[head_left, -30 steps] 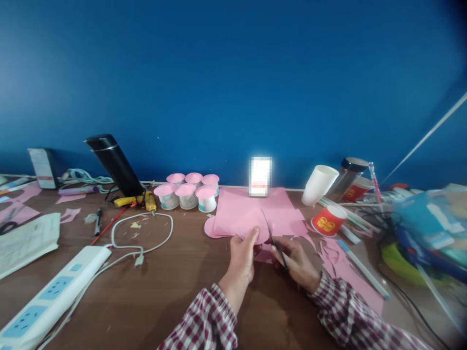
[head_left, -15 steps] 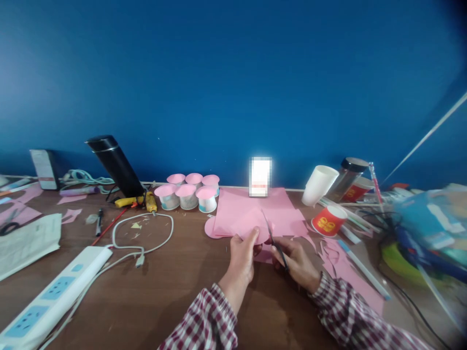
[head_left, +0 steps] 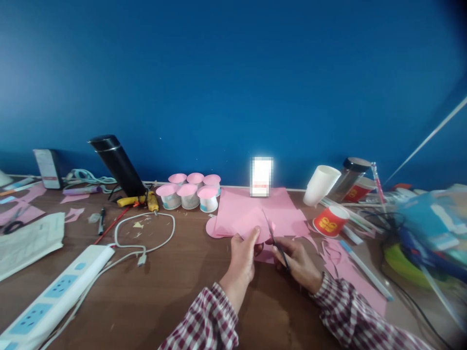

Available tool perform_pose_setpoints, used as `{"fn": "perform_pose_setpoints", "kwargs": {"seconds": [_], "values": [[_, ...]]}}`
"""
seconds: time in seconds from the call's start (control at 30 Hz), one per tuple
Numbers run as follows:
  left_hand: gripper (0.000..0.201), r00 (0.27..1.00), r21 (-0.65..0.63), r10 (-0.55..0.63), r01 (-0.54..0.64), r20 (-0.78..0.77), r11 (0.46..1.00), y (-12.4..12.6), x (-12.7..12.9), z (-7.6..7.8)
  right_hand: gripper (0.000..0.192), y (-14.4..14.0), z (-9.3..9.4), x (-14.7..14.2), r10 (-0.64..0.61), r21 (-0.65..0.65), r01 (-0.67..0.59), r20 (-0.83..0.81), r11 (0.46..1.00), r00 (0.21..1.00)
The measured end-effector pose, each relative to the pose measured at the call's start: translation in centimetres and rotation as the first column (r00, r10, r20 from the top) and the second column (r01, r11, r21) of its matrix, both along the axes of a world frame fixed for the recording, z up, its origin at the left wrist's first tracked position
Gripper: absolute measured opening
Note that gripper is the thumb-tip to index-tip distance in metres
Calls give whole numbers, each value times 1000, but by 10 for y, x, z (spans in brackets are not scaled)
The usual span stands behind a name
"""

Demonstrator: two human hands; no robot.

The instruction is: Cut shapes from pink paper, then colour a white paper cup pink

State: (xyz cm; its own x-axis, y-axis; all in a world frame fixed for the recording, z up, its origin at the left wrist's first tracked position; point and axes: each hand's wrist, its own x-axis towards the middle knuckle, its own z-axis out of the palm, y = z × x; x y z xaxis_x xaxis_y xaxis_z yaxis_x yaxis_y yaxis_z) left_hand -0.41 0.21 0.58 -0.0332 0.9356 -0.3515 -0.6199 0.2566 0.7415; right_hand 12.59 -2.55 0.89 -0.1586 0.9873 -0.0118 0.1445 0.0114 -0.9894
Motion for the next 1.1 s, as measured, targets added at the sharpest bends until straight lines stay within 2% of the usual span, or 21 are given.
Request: {"fn": "perform_pose_setpoints", "kwargs": {"seconds": [0.2,0.5,1.1], "values": [[40,1000,11,4,-4,7,1000,0,0,0,35,0,-1,0,16,27,-17,12,999,1000],[39,1000,9,2,-2,2,1000,0,0,-2,42,0,2,-1,-5,6,5,15,1000,1000],[38,1000,14,-7,7,-3,1000,1,0,-2,41,0,1,-1,-17,-2,17,13,1000,1000]]}}
